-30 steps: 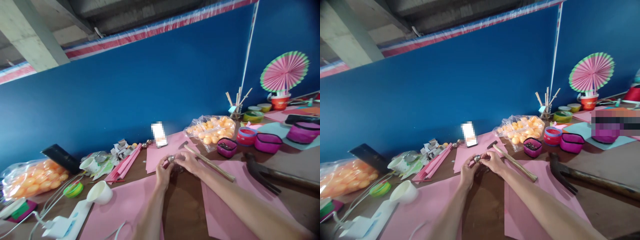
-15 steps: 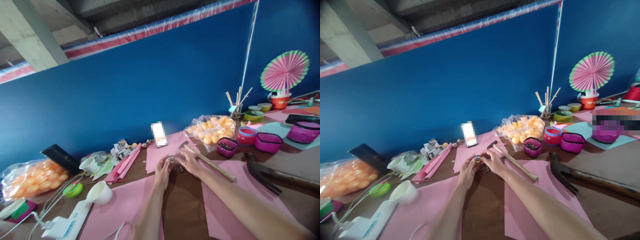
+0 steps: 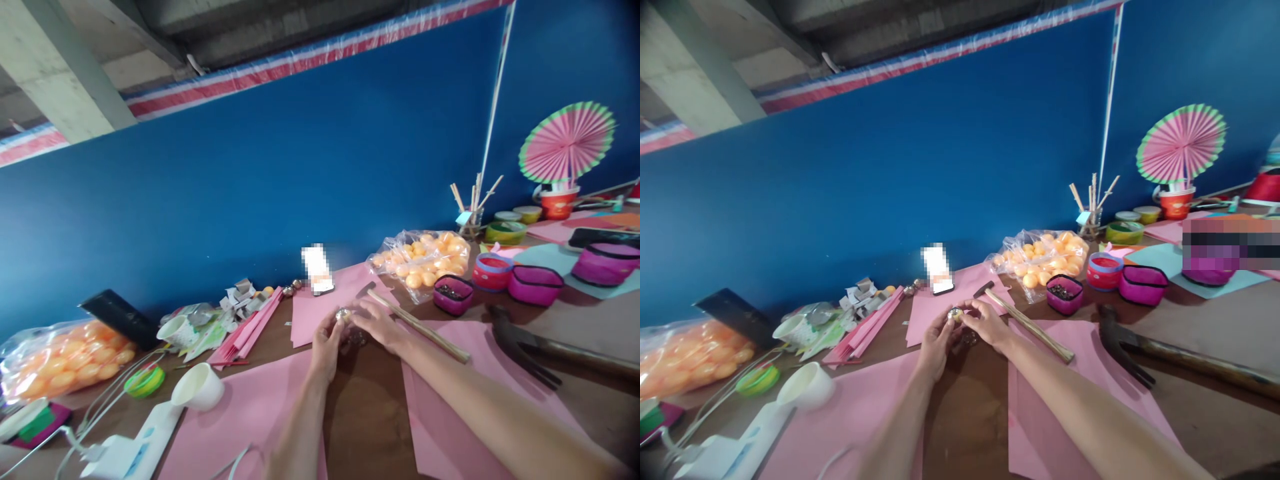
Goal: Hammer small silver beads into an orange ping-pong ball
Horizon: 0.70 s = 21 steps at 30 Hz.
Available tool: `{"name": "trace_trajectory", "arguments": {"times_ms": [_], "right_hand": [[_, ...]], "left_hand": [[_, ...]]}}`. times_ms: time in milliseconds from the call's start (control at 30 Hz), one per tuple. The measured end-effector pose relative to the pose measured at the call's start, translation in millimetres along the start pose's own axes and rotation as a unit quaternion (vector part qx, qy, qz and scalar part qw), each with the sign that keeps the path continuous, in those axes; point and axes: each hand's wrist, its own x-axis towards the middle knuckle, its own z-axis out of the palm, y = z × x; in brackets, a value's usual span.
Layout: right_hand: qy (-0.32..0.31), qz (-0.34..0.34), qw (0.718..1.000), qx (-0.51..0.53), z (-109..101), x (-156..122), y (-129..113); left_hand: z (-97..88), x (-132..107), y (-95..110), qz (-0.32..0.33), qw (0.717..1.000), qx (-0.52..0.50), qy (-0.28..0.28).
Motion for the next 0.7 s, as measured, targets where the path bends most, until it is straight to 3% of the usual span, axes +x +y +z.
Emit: {"name": "trace_trajectory", "arguments": {"times_ms": [300, 700], "right_hand": [[-0.013, 0.060, 0.990, 0.129, -0.3, 1.2, 1.9], [-0.046, 0.052, 0.993, 0.098, -0.3, -3.1, -0.8]], "left_hand": [[-2.5, -1.4, -1.6, 0.009, 1.000, 0.020, -0.006], [-1.5, -0.5, -3.4, 0.043, 0.994, 0.096, 0.020]]}}
